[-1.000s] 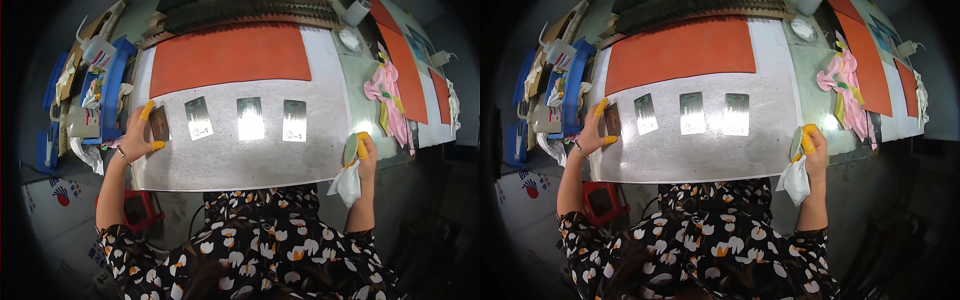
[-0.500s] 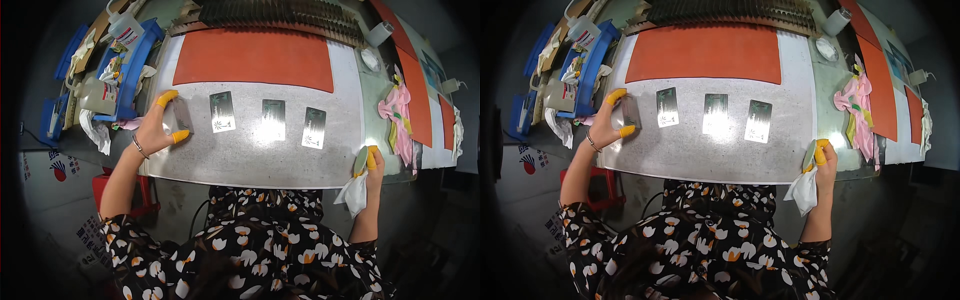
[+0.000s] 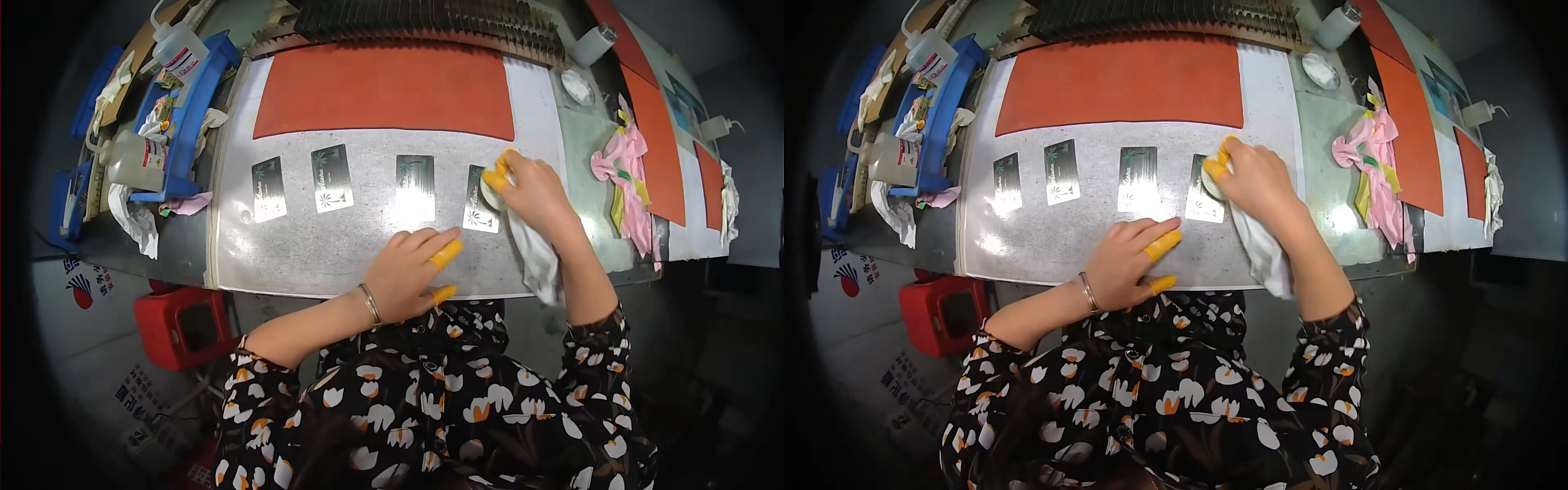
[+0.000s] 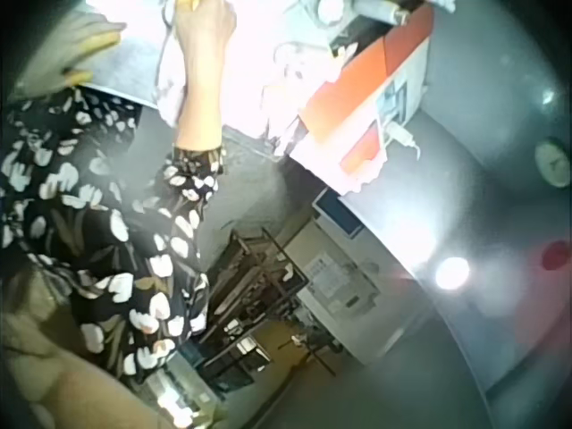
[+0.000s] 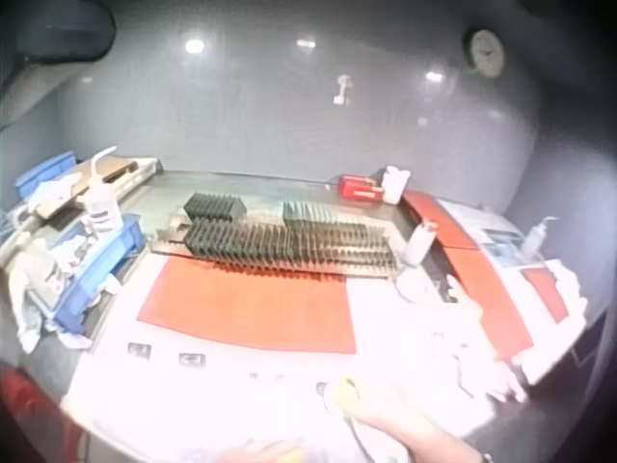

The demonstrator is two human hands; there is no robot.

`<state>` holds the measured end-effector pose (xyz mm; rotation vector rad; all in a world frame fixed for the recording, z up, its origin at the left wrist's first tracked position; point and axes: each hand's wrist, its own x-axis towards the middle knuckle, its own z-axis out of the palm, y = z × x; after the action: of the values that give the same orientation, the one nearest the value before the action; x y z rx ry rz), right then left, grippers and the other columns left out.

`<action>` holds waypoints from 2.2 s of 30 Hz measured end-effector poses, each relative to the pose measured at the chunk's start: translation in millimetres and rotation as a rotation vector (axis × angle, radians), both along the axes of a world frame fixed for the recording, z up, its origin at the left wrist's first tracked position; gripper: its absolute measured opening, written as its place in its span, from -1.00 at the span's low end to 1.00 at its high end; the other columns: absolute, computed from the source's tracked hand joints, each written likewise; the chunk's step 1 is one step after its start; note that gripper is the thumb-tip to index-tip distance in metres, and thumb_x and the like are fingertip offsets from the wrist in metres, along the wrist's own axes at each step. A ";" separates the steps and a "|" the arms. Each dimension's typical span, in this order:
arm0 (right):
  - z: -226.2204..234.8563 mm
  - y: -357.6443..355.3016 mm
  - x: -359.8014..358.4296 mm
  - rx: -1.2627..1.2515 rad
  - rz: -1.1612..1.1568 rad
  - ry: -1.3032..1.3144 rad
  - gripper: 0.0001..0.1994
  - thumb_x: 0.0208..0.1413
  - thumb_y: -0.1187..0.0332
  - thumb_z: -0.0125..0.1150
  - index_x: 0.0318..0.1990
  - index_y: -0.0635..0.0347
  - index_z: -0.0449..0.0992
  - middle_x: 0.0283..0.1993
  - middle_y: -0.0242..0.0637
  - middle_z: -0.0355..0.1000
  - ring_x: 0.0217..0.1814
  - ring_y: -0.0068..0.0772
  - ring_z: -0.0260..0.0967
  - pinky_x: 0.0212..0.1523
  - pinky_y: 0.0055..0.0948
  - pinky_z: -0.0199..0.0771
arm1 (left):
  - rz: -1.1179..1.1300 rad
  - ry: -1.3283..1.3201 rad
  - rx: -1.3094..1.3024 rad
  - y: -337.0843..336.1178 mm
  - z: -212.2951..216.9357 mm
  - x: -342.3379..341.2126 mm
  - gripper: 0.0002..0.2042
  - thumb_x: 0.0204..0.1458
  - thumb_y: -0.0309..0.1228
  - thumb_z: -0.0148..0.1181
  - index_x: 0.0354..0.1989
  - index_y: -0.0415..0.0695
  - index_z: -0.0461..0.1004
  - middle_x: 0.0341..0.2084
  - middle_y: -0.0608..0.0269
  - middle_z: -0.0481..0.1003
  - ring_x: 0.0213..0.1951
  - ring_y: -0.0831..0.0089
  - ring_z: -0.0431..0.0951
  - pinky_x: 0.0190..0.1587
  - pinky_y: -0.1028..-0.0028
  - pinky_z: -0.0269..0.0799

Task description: The person wipes the surface of small rectangular cards using a white cloth and a liquid solution. They handle the cards one by one, wiping each side and placing them back on the table. The person occasionally refills the cloth with liquid from a bottle.

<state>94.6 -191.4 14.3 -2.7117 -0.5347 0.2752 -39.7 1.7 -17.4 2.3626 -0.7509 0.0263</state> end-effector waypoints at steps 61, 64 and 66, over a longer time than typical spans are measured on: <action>-20.6 209.5 -19.3 -0.066 0.300 -0.014 -0.72 -0.09 0.24 0.13 -0.39 0.35 0.43 -0.50 0.09 0.43 -0.38 0.09 0.42 -0.33 -0.11 0.40 | 0.380 -0.069 0.202 122.0 -7.0 -44.7 -0.46 -0.15 -0.10 0.15 -0.04 -0.21 0.32 0.10 0.13 0.21 0.05 0.28 0.24 -0.06 0.29 0.15; -19.7 198.5 -46.6 -0.087 0.326 0.006 -0.74 -0.08 0.24 0.14 -0.41 0.31 0.41 -0.55 0.09 0.41 -0.43 0.09 0.41 -0.39 -0.09 0.39 | 0.387 -0.082 0.059 128.6 -9.6 -49.7 -0.51 -0.16 -0.21 0.19 -0.05 -0.21 0.33 0.07 0.10 0.25 0.03 0.24 0.28 -0.07 0.28 0.16; -19.9 188.3 -61.2 -0.090 0.365 0.056 -0.75 -0.09 0.25 0.14 -0.40 0.30 0.40 -0.56 0.08 0.41 -0.45 0.09 0.41 -0.41 -0.08 0.38 | 0.414 -0.092 -0.018 140.1 -10.1 -53.6 -0.54 -0.18 -0.29 0.21 -0.06 -0.22 0.34 0.05 0.09 0.28 0.02 0.22 0.30 -0.07 0.28 0.17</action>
<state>33.5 -3.1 -5.6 -2.6665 -1.0229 0.4776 -93.4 141.8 -27.5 2.4730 -0.2891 0.3182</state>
